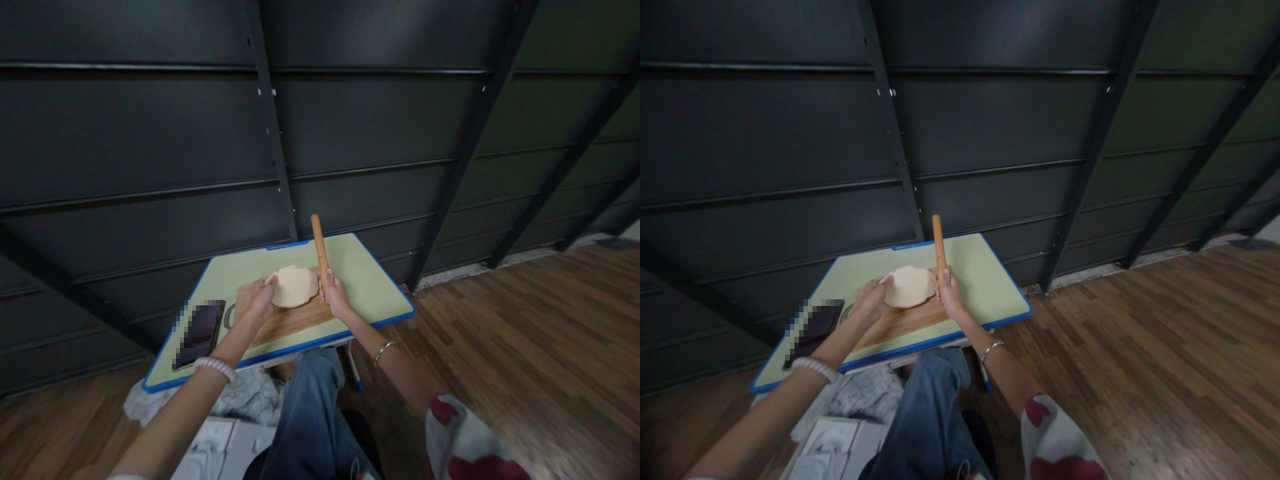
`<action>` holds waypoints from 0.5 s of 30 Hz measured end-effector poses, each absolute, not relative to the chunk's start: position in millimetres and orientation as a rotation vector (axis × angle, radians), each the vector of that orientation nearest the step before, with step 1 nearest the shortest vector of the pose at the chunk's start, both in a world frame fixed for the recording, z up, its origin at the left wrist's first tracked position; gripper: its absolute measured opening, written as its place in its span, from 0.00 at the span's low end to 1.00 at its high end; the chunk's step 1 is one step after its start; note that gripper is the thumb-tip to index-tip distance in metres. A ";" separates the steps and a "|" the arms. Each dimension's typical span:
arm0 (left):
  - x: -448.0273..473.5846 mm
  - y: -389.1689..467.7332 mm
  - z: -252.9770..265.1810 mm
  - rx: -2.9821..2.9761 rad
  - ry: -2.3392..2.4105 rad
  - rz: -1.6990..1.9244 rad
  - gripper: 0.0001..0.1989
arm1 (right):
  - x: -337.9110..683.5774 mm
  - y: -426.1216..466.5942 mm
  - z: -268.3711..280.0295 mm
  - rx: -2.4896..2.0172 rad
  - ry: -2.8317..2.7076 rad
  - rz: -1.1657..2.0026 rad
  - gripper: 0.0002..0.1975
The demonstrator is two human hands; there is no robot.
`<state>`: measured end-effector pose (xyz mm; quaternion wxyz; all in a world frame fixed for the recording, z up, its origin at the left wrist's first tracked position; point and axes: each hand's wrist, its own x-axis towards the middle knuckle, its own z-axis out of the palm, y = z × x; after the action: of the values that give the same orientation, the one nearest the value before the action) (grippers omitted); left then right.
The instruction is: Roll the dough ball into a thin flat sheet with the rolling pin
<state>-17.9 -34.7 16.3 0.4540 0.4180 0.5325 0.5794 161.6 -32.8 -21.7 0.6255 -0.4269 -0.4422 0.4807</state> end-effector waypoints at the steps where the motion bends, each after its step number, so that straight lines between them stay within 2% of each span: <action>1: -19.6 -34.7 9.1 1.000 1.289 1.401 0.16 | 162.0 -32.8 -20.9 -0.976 -0.987 1.099 0.25; 8: -49.9 -35.0 -10.5 1.028 1.230 1.347 0.14 | 161.6 -38.5 -18.3 -0.940 -1.156 1.102 0.19; 12: -65.9 -29.3 2.0 1.060 1.411 1.457 0.11 | 161.4 -38.2 -23.8 -0.919 -1.273 1.067 0.17; 15: -78.9 -35.1 18.3 1.332 1.702 1.565 0.10 | 162.7 -37.3 -27.0 -0.969 -1.356 1.087 0.17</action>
<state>-78.9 -35.1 18.3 0.2342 0.4852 0.6201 0.5703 162.7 -37.3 -27.0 0.5448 -0.4083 -0.5715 0.4581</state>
